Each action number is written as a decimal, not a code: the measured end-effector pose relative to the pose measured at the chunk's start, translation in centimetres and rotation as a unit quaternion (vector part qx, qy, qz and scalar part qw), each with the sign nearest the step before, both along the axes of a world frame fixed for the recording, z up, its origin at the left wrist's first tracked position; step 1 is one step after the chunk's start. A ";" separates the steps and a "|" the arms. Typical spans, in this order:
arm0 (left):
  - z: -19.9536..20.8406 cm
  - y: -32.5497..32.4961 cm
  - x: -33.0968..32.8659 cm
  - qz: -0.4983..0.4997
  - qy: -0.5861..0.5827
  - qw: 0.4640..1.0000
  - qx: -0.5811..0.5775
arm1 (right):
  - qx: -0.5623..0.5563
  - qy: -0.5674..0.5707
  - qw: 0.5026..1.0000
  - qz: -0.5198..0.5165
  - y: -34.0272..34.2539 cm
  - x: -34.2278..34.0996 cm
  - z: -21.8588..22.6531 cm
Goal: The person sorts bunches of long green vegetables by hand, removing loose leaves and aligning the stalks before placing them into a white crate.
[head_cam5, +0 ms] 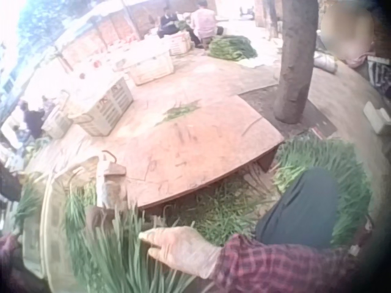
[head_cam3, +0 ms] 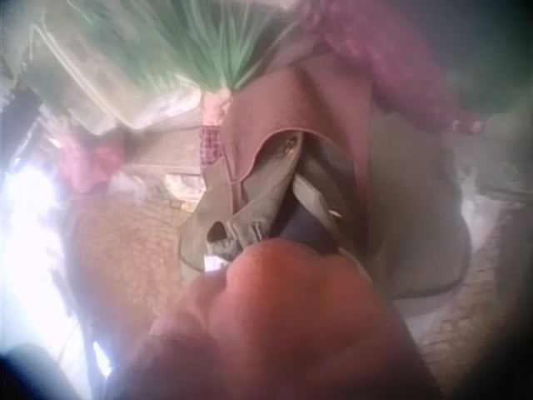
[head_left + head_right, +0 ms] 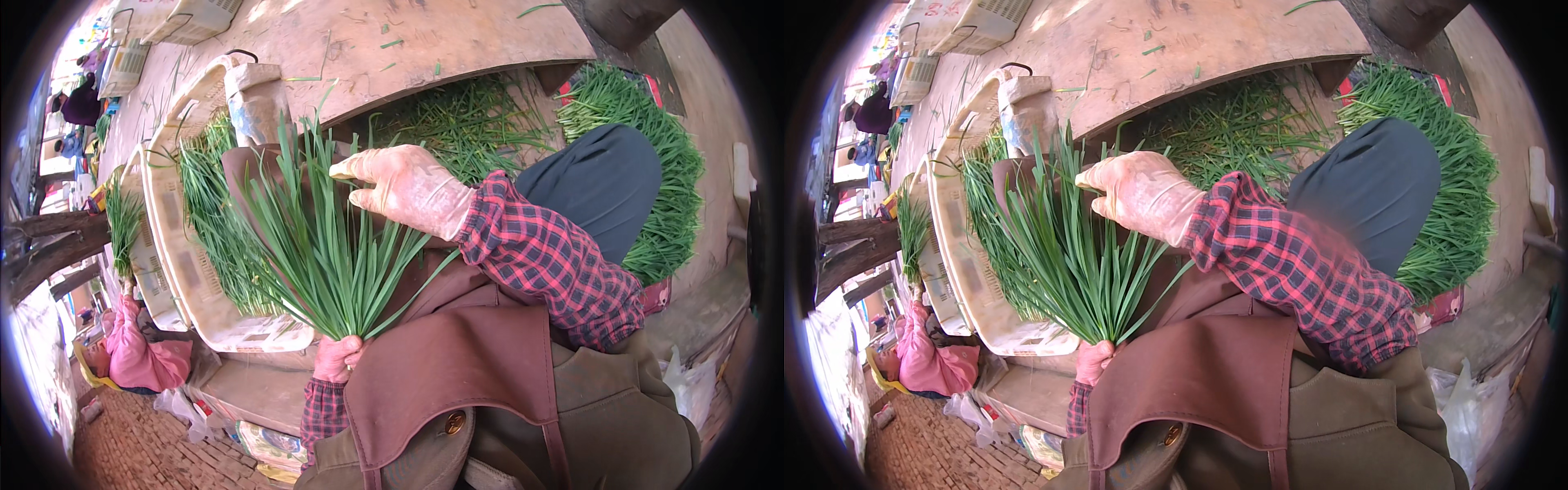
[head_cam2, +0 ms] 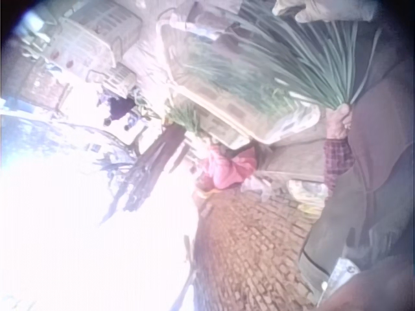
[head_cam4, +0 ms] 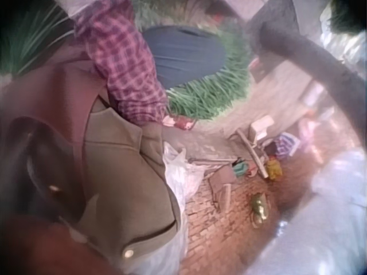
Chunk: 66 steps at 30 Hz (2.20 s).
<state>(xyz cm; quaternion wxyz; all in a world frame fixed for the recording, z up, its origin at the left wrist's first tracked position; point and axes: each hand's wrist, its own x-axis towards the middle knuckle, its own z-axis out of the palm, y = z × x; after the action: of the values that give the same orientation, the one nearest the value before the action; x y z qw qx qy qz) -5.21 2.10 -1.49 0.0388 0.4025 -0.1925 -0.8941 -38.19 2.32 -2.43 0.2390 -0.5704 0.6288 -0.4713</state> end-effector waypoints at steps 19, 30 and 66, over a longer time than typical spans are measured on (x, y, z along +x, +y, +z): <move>-1.0 0.0 1.9 -0.007 -0.048 0.998 -0.031 | 0.110 -0.049 0.983 0.135 -0.2 -1.1 0.9; 0.2 -0.2 0.1 -0.013 -0.057 0.998 -0.037 | 0.011 0.008 0.994 0.109 0.2 -0.3 -1.3; 1.7 -0.1 -4.0 -0.013 -0.076 0.993 -0.087 | -0.022 -0.131 0.989 0.065 3.3 2.7 -1.4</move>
<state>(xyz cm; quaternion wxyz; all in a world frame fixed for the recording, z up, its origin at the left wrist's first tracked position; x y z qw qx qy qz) -9.24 1.99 0.19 0.0476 0.4619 -0.2774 -0.8411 -35.48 5.65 -3.78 0.3368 -0.5486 0.5428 -0.5394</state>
